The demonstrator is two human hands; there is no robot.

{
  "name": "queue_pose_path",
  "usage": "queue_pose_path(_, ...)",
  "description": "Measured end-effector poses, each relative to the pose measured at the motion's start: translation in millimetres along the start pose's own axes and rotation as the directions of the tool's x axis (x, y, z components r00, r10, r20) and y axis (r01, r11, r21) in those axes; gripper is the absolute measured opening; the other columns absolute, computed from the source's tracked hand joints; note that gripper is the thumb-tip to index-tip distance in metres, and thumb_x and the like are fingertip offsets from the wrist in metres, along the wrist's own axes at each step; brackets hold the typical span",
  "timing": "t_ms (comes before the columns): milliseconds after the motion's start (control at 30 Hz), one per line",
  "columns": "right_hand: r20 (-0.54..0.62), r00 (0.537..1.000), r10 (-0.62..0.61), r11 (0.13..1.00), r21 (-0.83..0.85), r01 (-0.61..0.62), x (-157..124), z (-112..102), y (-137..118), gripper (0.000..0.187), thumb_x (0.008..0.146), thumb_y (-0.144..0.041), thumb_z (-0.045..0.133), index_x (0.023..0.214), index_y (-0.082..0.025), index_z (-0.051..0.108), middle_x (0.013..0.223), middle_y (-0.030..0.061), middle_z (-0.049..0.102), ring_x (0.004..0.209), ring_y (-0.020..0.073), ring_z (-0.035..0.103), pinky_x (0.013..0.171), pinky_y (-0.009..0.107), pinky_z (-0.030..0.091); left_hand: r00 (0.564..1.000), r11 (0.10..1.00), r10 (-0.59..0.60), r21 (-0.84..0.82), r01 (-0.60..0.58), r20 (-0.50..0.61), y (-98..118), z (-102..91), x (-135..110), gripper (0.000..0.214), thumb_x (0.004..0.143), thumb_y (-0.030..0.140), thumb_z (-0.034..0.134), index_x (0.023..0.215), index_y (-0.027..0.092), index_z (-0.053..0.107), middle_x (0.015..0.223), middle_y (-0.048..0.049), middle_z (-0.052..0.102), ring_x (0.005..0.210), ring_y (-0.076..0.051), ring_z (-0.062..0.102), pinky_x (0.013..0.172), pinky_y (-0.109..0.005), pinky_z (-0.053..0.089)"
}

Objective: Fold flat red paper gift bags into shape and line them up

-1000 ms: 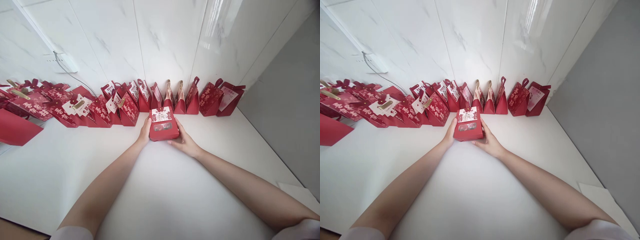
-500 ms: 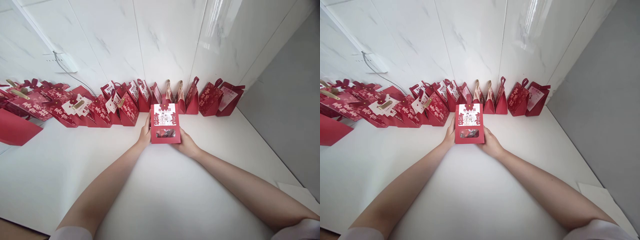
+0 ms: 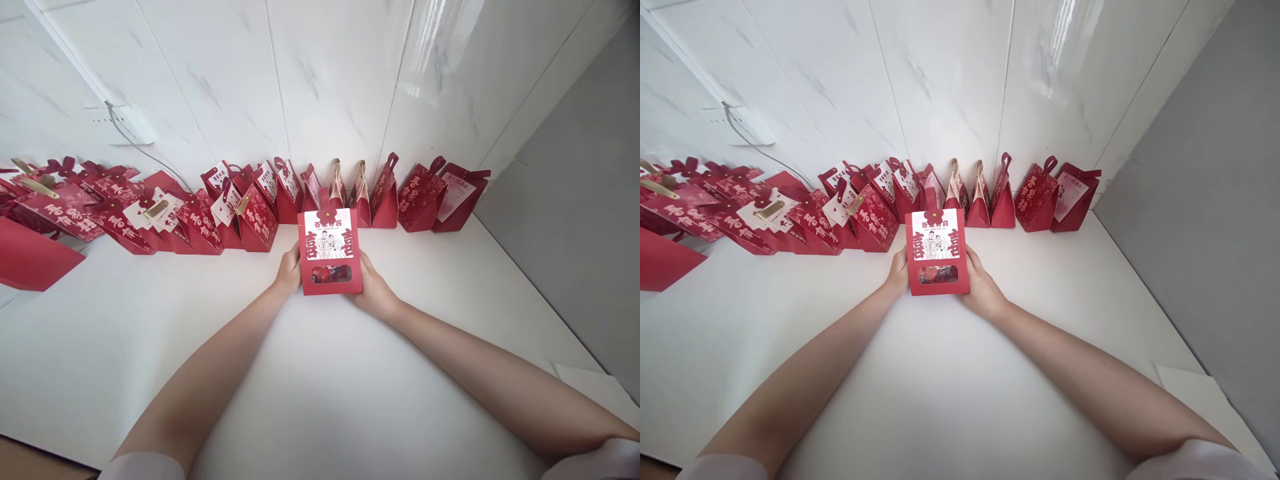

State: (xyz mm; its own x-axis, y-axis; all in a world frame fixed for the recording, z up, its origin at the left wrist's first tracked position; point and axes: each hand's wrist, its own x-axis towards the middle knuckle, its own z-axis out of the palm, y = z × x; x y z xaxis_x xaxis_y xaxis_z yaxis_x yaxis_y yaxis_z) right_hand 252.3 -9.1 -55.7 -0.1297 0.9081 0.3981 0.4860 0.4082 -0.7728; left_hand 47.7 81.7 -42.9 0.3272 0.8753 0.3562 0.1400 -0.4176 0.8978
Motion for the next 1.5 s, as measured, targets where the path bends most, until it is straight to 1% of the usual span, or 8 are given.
queue_pose_path(67,0.022,1.0,0.016,1.0,-0.019,-0.016,-0.5,-0.8,-1.1,0.084,0.079,-0.02,0.066,0.151,-0.036,0.026,0.158,0.0077,0.02,0.131,0.0358,0.049,0.103,0.054,0.05,1.0,0.999,-0.015,-0.034,0.015,0.006,-3.1,0.2,2.3,0.045,0.088,0.05,0.054,0.121,0.021,0.064,0.12,-0.0065,0.071,0.107,-0.034,0.065,0.086,-0.042,0.05)
queue_pose_path(167,0.04,0.999,0.025,0.999,-0.042,-0.024,-0.5,-1.8,-2.2,0.084,0.079,-0.019,0.065,0.151,-0.036,0.026,0.158,0.0089,0.02,0.129,0.0364,0.051,0.1,0.054,0.053,0.999,0.998,-0.024,-0.059,0.022,-0.034,-1.4,1.3,3.1,0.043,0.085,0.049,0.059,0.116,0.02,0.067,0.116,-0.0061,0.072,0.104,-0.033,0.066,0.085,-0.041,0.05)
queue_pose_path(333,0.051,0.999,-0.009,1.0,-0.018,0.009,0.0,-2.5,-3.2,0.082,0.078,-0.016,0.065,0.149,-0.033,0.028,0.154,0.0104,0.028,0.13,0.0352,0.05,0.101,0.05,0.053,0.996,0.998,-0.041,-0.048,0.037,-0.073,1.1,1.7,2.3,0.04,0.081,0.045,0.065,0.112,0.02,0.069,0.113,-0.0054,0.073,0.104,-0.035,0.065,0.086,-0.042,0.05)
queue_pose_path(500,0.047,0.999,-0.007,1.0,-0.016,0.008,0.3,-2.2,-4.0,0.079,0.077,-0.017,0.066,0.147,-0.031,0.031,0.151,0.0118,0.031,0.128,0.0353,0.052,0.1,0.05,0.053,0.994,1.0,0.001,-0.001,-0.001,-0.112,-6.4,0.0,2.5,0.041,0.081,0.044,0.066,0.116,0.023,0.068,0.11,-0.0042,0.074,0.102,-0.035,0.066,0.084,-0.042,0.05)
queue_pose_path(667,0.043,0.999,-0.011,1.0,-0.019,0.011,0.7,-0.7,-3.0,0.074,0.078,-0.017,0.065,0.145,-0.029,0.034,0.147,0.0127,0.037,0.127,0.0338,0.052,0.101,0.05,0.052,0.994,0.996,0.038,0.081,-0.029,-0.103,-11.7,-1.6,4.4,0.039,0.083,0.044,0.063,0.115,0.021,0.067,0.109,-0.0042,0.074,0.097,-0.032,0.068,0.078,-0.039,0.052)
queue_pose_path(900,0.029,0.999,-0.033,0.999,-0.025,0.034,1.5,0.2,-0.3,0.07,0.078,-0.016,0.064,0.142,-0.027,0.037,0.142,0.0134,0.042,0.125,0.0332,0.054,0.098,0.049,0.054,0.994,0.996,0.03,0.084,-0.021,-0.108,-11.2,-2.1,5.9,0.033,0.082,0.041,0.063,0.106,0.019,0.069,0.105,-0.0043,0.075,0.096,-0.031,0.069,0.076,-0.037,0.052)
queue_pose_path(1267,0.023,0.999,-0.039,0.999,-0.019,0.039,2.0,-0.5,-1.5,0.062,0.079,-0.014,0.063,0.136,-0.026,0.043,0.137,0.0127,0.046,0.124,0.0314,0.054,0.1,0.047,0.051,0.994,0.993,0.015,0.122,-0.002,-0.106,-5.2,-1.8,5.7,0.032,0.084,0.04,0.06,0.103,0.016,0.068,0.105,-0.0061,0.075,0.098,-0.031,0.068,0.076,-0.036,0.052)
queue_pose_path(1500,0.029,0.999,-0.036,0.999,-0.016,0.037,2.1,-0.8,-1.6,0.06,0.079,-0.015,0.063,0.134,-0.026,0.044,0.134,0.0122,0.048,0.123,0.0314,0.054,0.099,0.048,0.052,0.994,0.993,0.003,0.116,0.01,-0.106,-3.7,-1.3,5.4,0.032,0.084,0.041,0.06,0.103,0.017,0.069,0.105,-0.0058,0.075,0.098,-0.031,0.068,0.076,-0.036,0.052)
